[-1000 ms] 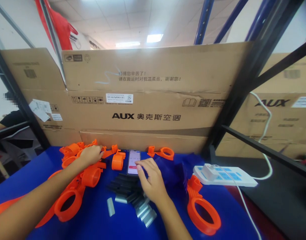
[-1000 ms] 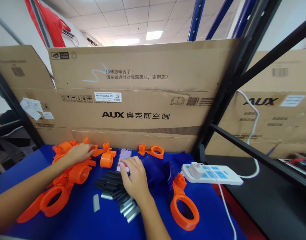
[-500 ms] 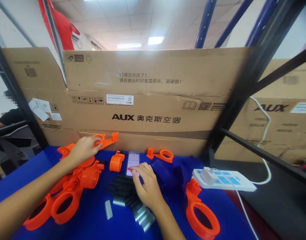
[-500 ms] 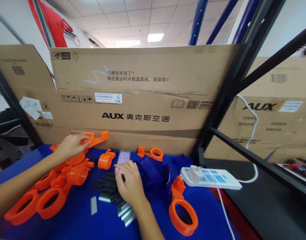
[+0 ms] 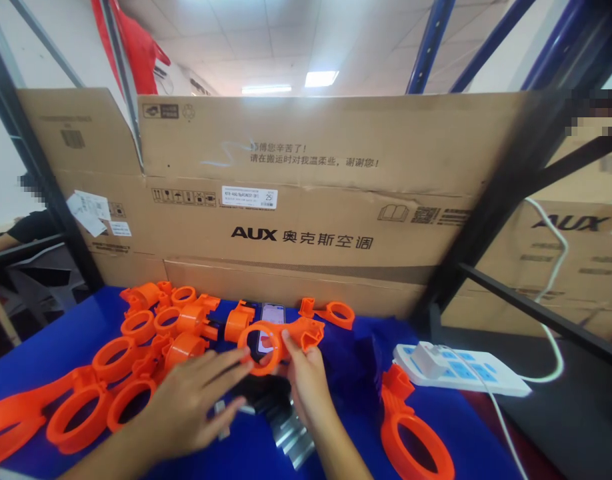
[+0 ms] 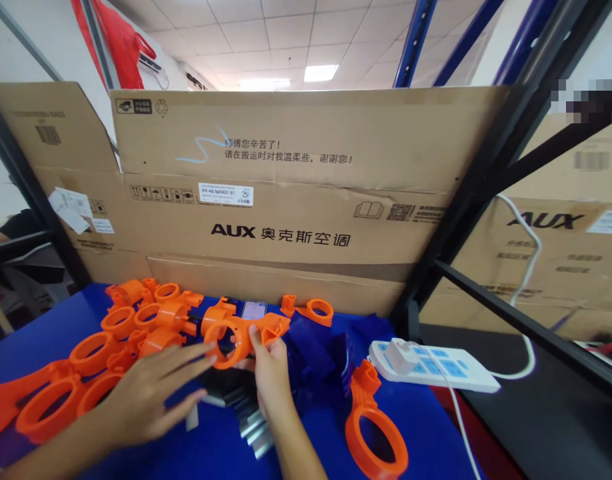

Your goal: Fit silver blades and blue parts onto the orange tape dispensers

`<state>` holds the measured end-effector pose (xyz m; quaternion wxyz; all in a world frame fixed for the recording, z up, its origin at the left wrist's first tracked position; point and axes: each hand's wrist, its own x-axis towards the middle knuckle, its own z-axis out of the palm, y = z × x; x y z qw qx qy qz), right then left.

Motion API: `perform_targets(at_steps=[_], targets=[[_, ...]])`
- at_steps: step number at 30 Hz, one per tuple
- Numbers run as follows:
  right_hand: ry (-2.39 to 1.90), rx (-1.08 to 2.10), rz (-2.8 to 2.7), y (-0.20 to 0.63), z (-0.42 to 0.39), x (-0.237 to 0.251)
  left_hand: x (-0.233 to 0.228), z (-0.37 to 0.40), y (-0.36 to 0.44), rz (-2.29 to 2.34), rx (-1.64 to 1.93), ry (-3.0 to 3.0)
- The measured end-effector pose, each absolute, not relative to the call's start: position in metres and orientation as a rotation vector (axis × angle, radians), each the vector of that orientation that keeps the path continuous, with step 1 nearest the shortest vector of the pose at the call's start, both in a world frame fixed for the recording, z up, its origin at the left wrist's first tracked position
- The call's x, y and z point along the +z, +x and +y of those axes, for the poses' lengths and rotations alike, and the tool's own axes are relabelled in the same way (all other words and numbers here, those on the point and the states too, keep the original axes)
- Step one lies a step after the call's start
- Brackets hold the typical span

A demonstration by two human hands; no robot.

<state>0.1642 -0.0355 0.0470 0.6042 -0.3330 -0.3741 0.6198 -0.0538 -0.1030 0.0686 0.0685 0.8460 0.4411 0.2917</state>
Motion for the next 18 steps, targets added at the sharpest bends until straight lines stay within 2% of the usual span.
perform_targets(at_steps=[4,8,12,18], targets=[[-0.736,1.296,-0.850,0.172,-0.039,0.060,0.060,-0.076,-0.116,1.740,0.755,2.539],[-0.741,1.271,-0.848,0.172,-0.039,0.065,0.038,-0.052,-0.150,1.742,0.526,2.618],[-0.743,1.261,-0.862,0.170,-0.038,0.061,0.027,-0.029,-0.146,1.727,0.518,2.639],[-0.814,1.238,-0.911,0.179,-0.032,0.055,0.037,0.002,-0.124,1.783,0.516,2.653]])
